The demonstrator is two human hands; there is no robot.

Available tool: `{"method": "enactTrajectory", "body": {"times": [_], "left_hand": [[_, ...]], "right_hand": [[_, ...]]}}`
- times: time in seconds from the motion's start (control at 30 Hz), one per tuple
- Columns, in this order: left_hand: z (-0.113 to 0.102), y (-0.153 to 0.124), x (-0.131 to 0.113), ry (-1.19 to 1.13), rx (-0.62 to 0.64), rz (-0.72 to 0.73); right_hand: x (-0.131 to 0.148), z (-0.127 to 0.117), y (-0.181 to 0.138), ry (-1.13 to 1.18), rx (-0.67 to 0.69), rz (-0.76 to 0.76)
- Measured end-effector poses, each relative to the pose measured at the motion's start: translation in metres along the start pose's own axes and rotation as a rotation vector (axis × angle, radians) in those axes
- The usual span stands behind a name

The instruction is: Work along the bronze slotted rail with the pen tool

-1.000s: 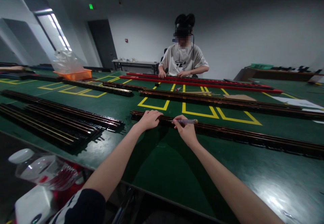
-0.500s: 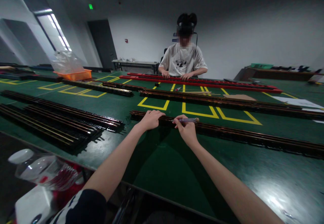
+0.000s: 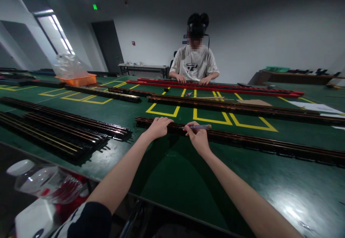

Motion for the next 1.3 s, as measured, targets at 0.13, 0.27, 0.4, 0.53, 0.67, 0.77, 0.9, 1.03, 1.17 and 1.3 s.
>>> {"method": "enactTrajectory", "body": {"times": [0.13,0.27,0.4,0.53,0.67,0.77,0.9,1.03,1.17,1.3], "left_hand": [[0.002,0.0,0.0,0.003,-0.002,-0.01],[0.004,0.001,-0.001,0.052,-0.024,-0.007],[0.006,0.002,-0.002,0.101,-0.067,-0.032],[0.006,0.002,-0.003,0.103,-0.104,-0.055],[0.004,0.002,-0.006,0.115,-0.094,-0.056],[0.003,0.003,-0.008,0.12,-0.088,-0.049],[0.003,0.004,-0.01,0.113,-0.085,-0.028],[0.003,0.005,-0.012,0.107,-0.064,0.0],[0.003,0.005,-0.011,0.117,-0.06,0.003],[0.004,0.005,-0.01,0.121,-0.063,0.005]], "right_hand": [[-0.001,-0.001,0.0,0.018,-0.009,0.01],[-0.002,-0.002,0.0,0.009,-0.028,0.013],[-0.003,-0.004,0.0,-0.002,-0.062,0.025],[-0.003,-0.005,-0.001,0.001,-0.069,0.019],[-0.003,-0.006,-0.001,-0.001,-0.065,0.018],[-0.002,-0.006,-0.001,-0.006,-0.069,0.021],[-0.002,-0.006,-0.001,-0.014,-0.064,0.028],[-0.002,-0.005,-0.001,-0.028,-0.055,0.025],[0.0,-0.003,0.0,-0.026,-0.043,0.005],[0.0,-0.003,0.0,-0.034,-0.041,0.006]]}}
Point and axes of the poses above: each hand's wrist, its own y-axis towards the middle knuckle, its own z-axis out of the palm, x = y × z, the point moved 7 cm from there along y, towards the middle knuckle, and after that the axes turned 12 degrees about x, right-handed, at the moved point
